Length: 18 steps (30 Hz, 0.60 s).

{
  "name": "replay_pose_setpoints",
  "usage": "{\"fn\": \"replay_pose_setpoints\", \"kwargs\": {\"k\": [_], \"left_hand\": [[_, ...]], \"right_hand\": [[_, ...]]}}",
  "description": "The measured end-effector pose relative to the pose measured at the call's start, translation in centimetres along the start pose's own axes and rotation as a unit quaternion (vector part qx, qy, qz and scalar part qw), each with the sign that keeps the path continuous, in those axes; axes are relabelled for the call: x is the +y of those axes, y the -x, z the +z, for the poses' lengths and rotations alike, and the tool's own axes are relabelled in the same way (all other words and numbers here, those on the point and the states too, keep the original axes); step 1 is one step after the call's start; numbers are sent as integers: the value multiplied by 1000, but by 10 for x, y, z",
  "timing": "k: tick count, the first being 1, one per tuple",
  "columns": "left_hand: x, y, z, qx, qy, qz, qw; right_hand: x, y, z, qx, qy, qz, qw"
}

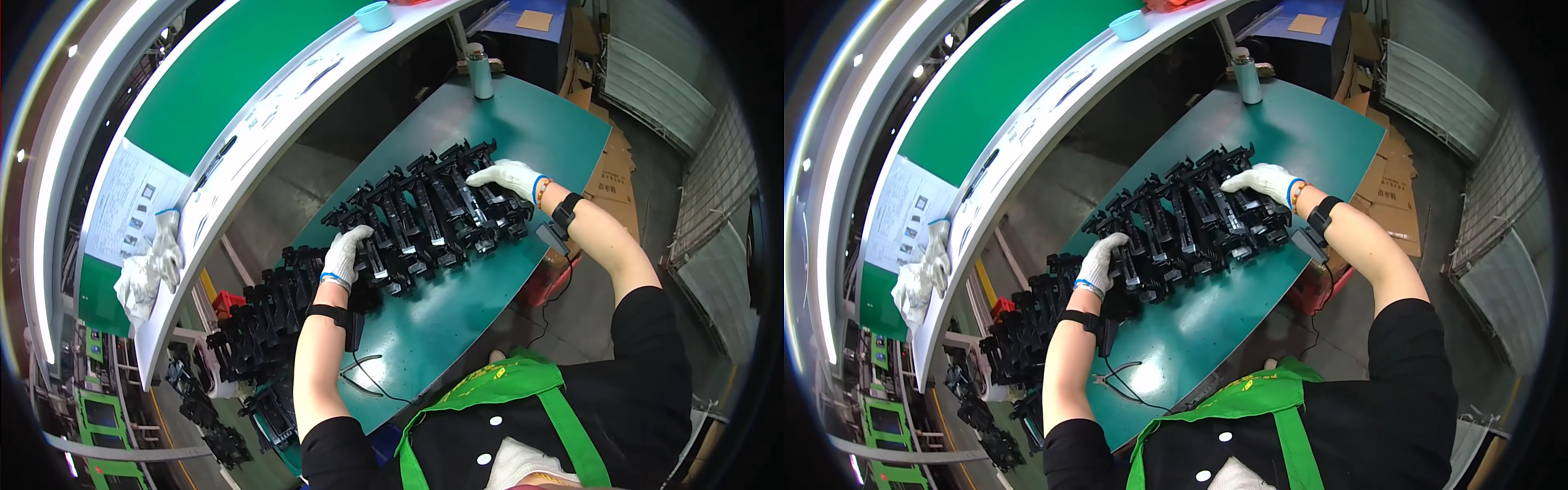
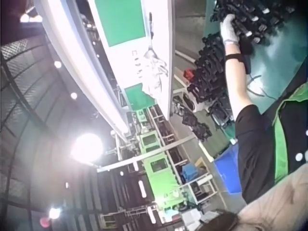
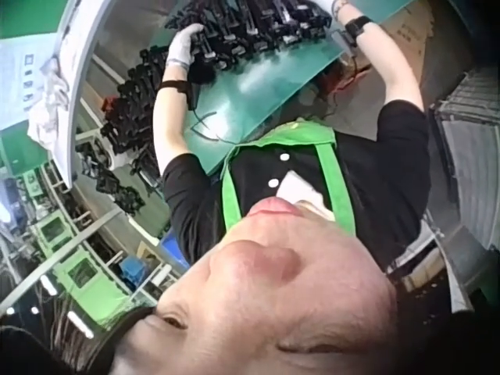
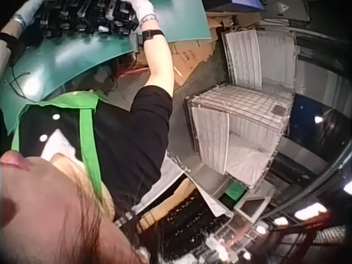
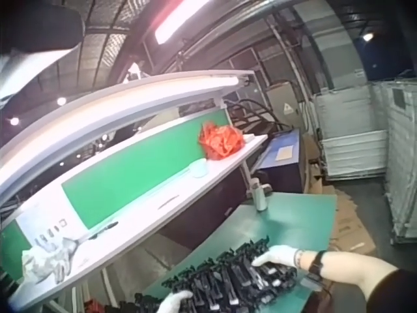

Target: The person picks up plastic frames from a conveyor belt, trims them with shears, and places them into a blue bin. After finishing several frames, the person gathers a stack of them and arranges them into a large metal crate.

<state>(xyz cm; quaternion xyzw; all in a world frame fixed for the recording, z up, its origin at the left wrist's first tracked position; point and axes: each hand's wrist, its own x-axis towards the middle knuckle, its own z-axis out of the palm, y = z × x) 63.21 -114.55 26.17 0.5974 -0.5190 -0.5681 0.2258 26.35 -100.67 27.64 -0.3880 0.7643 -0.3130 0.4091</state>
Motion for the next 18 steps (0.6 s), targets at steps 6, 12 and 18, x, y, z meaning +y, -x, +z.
{"fn": "replay_pose_setpoints", "kwargs": {"k": [6, 12, 18], "left_hand": [[17, 3, -2, -11, -78, -18, 997], [20, -16, -8, -63, -17, 7, 998], [18, -27, -5, -143, 13, -31, 989]], "right_hand": [[16, -4, -5, 10, -75, -19, 997], [4, 1, -2, 10, -57, 70, 996], [-5, 0, 7, 0, -49, 40, 998]]}}
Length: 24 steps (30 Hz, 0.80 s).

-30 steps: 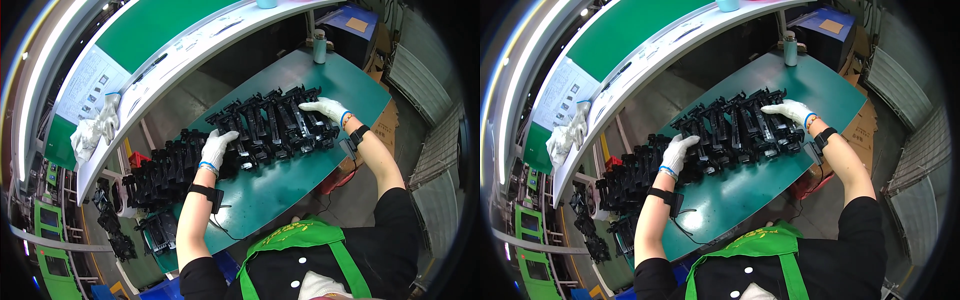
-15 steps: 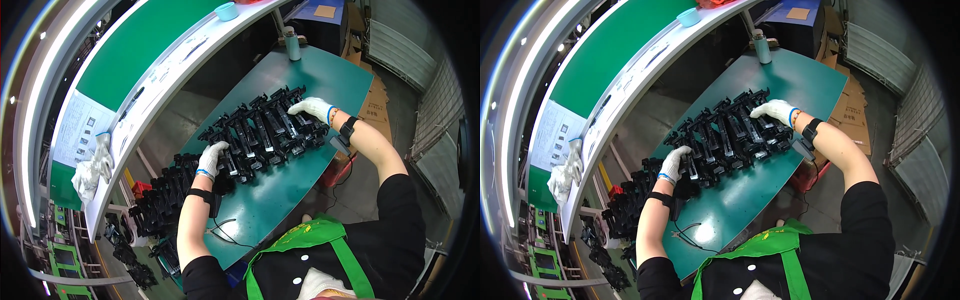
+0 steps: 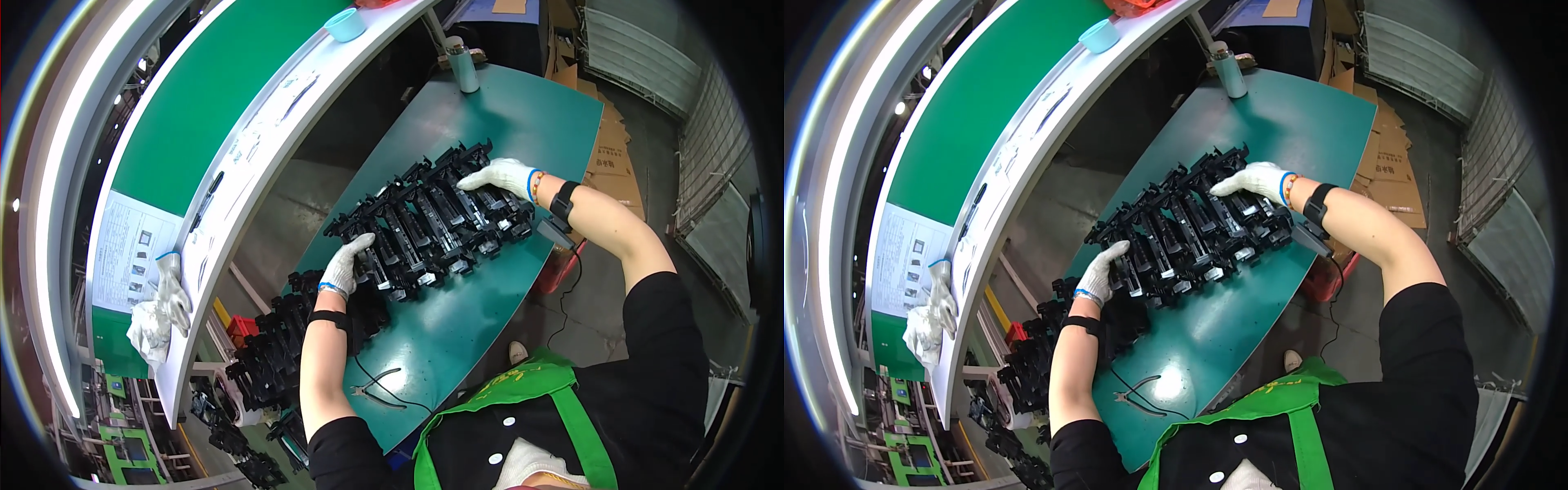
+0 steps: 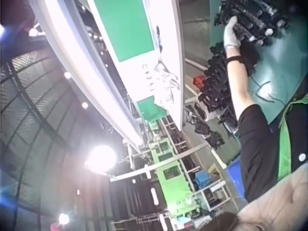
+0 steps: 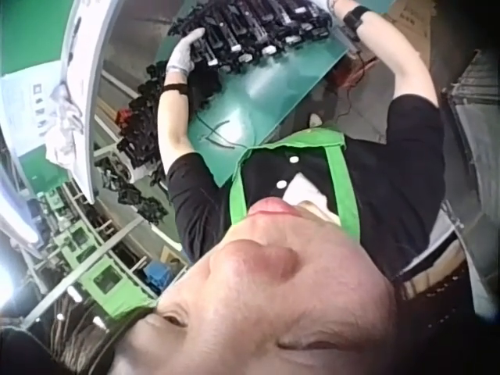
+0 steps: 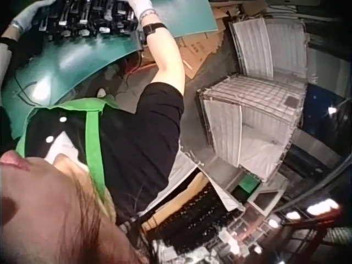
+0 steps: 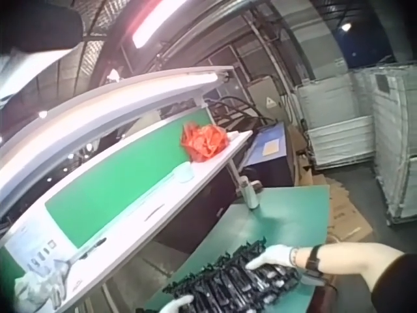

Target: The person picks up plastic frames from a conveyor belt, trims them with shears, and places them into a blue bin. After finishing several frames, the person gathers a stack of them and arranges them into a large metal crate.

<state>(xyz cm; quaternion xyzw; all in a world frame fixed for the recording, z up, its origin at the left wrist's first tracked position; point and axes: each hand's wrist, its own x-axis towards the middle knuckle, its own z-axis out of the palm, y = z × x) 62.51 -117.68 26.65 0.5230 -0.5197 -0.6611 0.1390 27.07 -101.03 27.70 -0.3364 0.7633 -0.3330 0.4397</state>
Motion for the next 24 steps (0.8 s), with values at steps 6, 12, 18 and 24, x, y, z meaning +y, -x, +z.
{"fn": "replay_pose_setpoints", "kwargs": {"k": [6, 12, 18, 24], "left_hand": [[1, 6, 6, 5, -3, -8, 1000], [-31, 21, 4, 1, 37, -26, 999], [-49, 46, 3, 17, 90, -14, 996], [-49, 50, 1, -23, 112, -37, 993]], "right_hand": [[7, -6, -3, -54, -63, -40, 996], [13, -8, -8, -113, -107, -13, 988], [3, 3, -9, -161, -96, 6, 982], [13, -17, -24, -111, -27, 53, 992]]}}
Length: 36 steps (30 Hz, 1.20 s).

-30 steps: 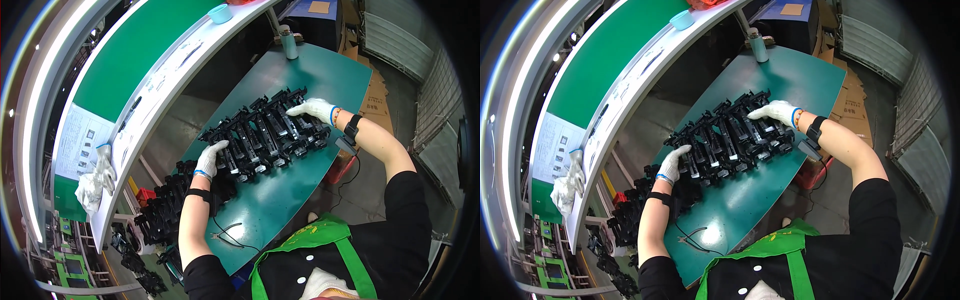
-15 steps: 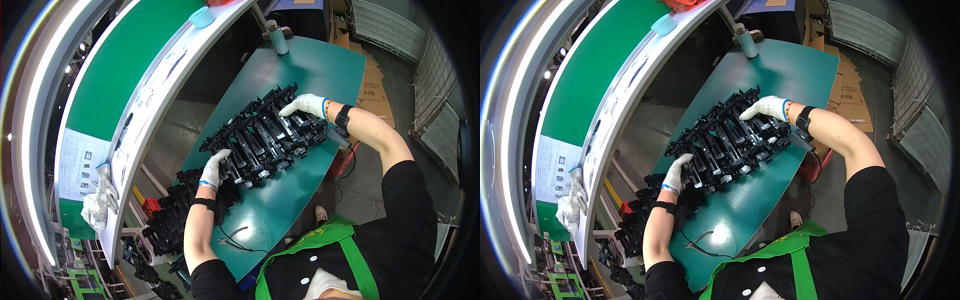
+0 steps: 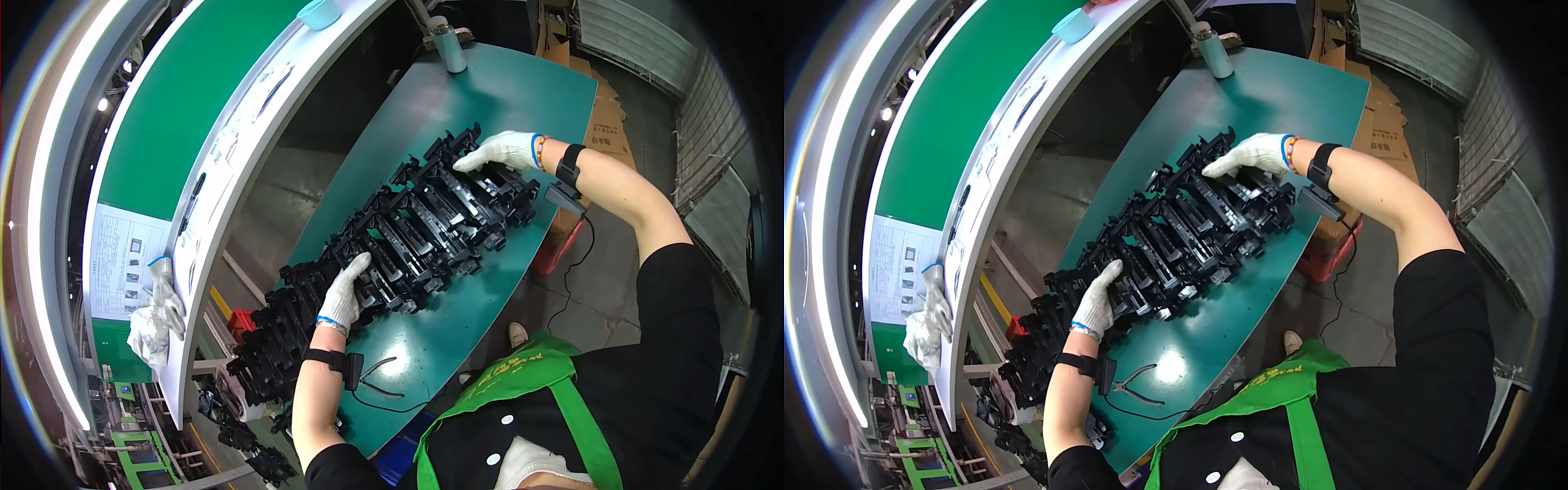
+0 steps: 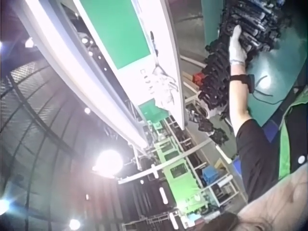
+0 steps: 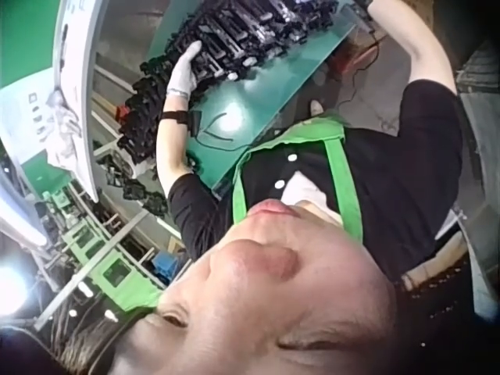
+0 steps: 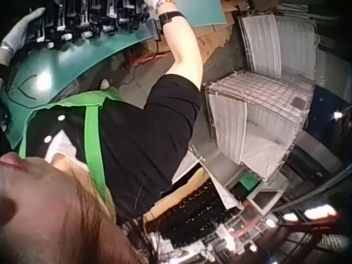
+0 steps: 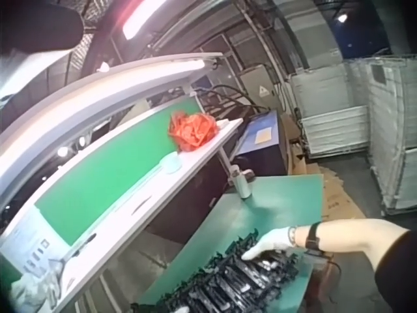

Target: The person picks up plastic frames from a conveyor belt, trims them with shears, and places them into a blue bin. After finishing several frames, the person gathers a stack of them and arranges them into a large metal crate.

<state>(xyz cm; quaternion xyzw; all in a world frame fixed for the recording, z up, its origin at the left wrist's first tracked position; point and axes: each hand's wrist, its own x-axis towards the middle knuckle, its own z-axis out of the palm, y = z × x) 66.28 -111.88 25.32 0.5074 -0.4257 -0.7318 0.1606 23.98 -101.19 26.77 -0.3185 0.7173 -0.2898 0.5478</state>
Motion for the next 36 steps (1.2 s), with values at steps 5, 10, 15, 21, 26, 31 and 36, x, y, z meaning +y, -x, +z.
{"fn": "replay_pose_setpoints", "kwargs": {"k": [5, 10, 15, 21, 26, 31, 36], "left_hand": [[-1, 6, 13, 30, 4, -13, 999], [7, 8, 32, 29, -5, -2, 1000], [-7, 2, 13, 31, 10, -12, 999], [4, 15, 18, 19, 6, 1, 1000], [-8, 15, 36, 63, 36, -26, 997], [-17, 12, 30, 89, -24, 34, 995], [-20, 42, 33, 71, -81, 74, 991]], "right_hand": [[6, -5, 6, -16, 6, -60, 998], [-15, 34, 24, -2, -3, -55, 998], [-6, 25, 24, -38, -78, -47, 995], [-8, 11, 18, -71, -109, -69, 989], [-12, 13, 20, -25, -48, -82, 995], [9, 1, 21, -38, -66, -165, 983], [18, 58, 23, 5, -82, -75, 994]]}}
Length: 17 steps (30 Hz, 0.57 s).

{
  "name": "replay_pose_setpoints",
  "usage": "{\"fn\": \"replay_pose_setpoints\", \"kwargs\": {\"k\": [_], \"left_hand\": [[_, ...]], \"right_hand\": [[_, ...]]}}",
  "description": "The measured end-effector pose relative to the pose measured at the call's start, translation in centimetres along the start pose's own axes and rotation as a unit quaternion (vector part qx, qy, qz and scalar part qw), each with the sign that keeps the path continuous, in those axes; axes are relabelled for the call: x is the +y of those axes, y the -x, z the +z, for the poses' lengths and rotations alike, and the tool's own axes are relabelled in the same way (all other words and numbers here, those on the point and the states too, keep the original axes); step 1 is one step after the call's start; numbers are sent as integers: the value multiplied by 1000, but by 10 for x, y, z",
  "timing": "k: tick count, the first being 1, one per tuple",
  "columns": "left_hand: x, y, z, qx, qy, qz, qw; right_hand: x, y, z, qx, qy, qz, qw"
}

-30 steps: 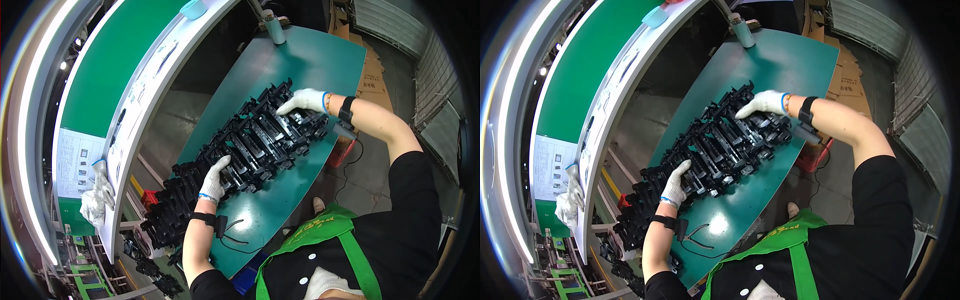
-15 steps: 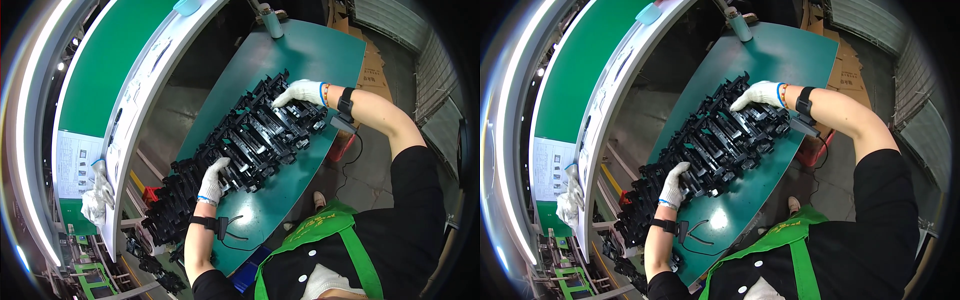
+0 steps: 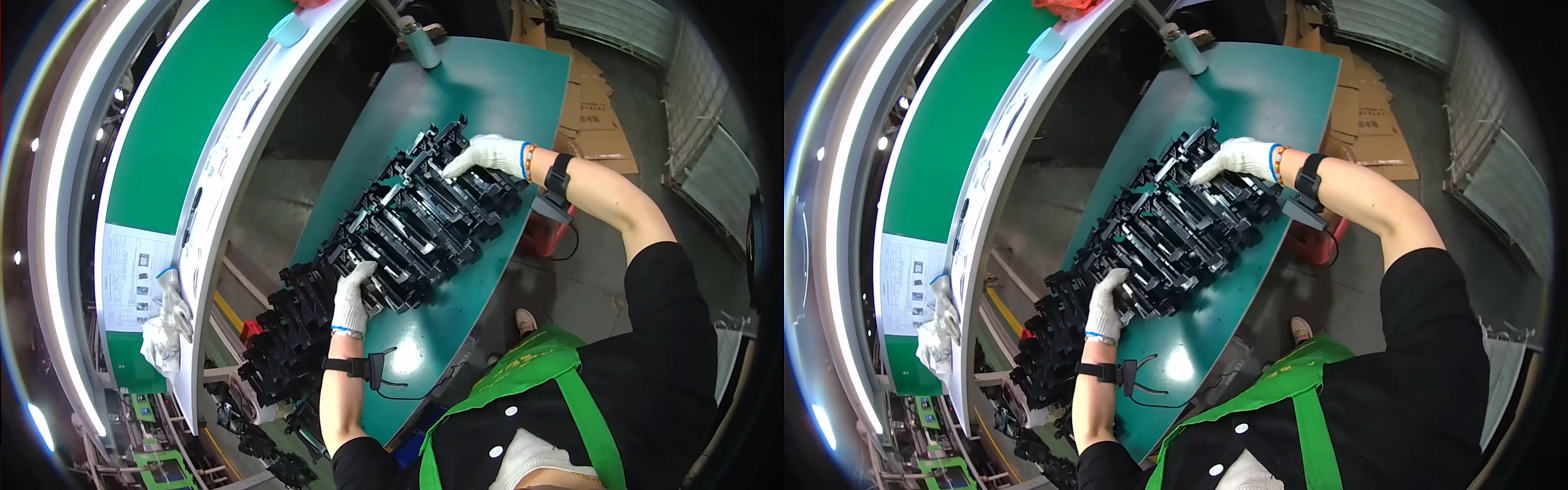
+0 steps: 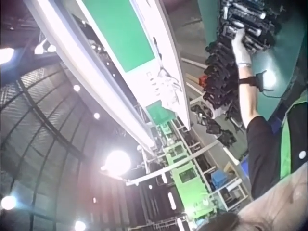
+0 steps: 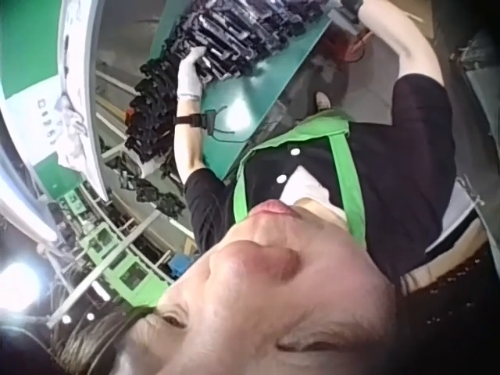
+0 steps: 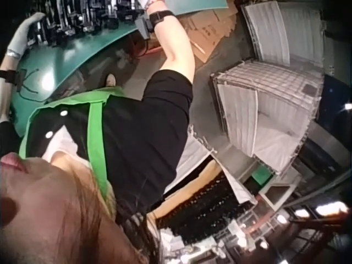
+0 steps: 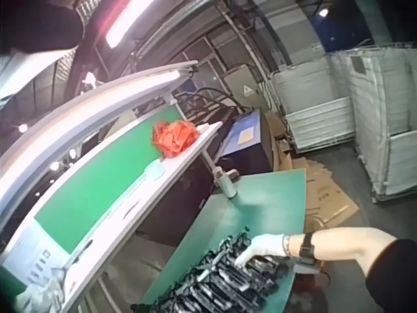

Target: The person picks up plastic frames from a conveyor belt, trims them with shears, and places them into a blue bin. After finishing several frames, the person gathers a stack of them and arranges them into a large metal crate.

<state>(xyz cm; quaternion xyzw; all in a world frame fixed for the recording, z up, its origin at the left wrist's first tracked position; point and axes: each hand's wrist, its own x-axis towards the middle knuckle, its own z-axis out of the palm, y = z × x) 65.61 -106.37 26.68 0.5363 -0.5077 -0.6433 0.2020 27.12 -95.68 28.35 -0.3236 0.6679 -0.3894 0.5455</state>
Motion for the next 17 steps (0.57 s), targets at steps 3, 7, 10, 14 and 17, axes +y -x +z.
{"fn": "replay_pose_setpoints", "kwargs": {"k": [3, 7, 10, 14, 17], "left_hand": [[10, 31, 14, -16, -15, 39, 999], [8, 67, 32, -78, -9, 91, 993], [-4, 84, 36, -132, -17, 105, 986], [-39, 118, 67, -229, -75, 85, 967], [-49, 184, 68, -306, -91, 100, 942]], "right_hand": [[14, 44, 0, 32, -18, -24, 999], [80, 80, -11, 54, -89, -74, 992], [95, 162, 10, 122, -92, -165, 975], [157, 295, 51, 263, -153, -75, 950], [184, 415, 91, 389, -51, -57, 918]]}}
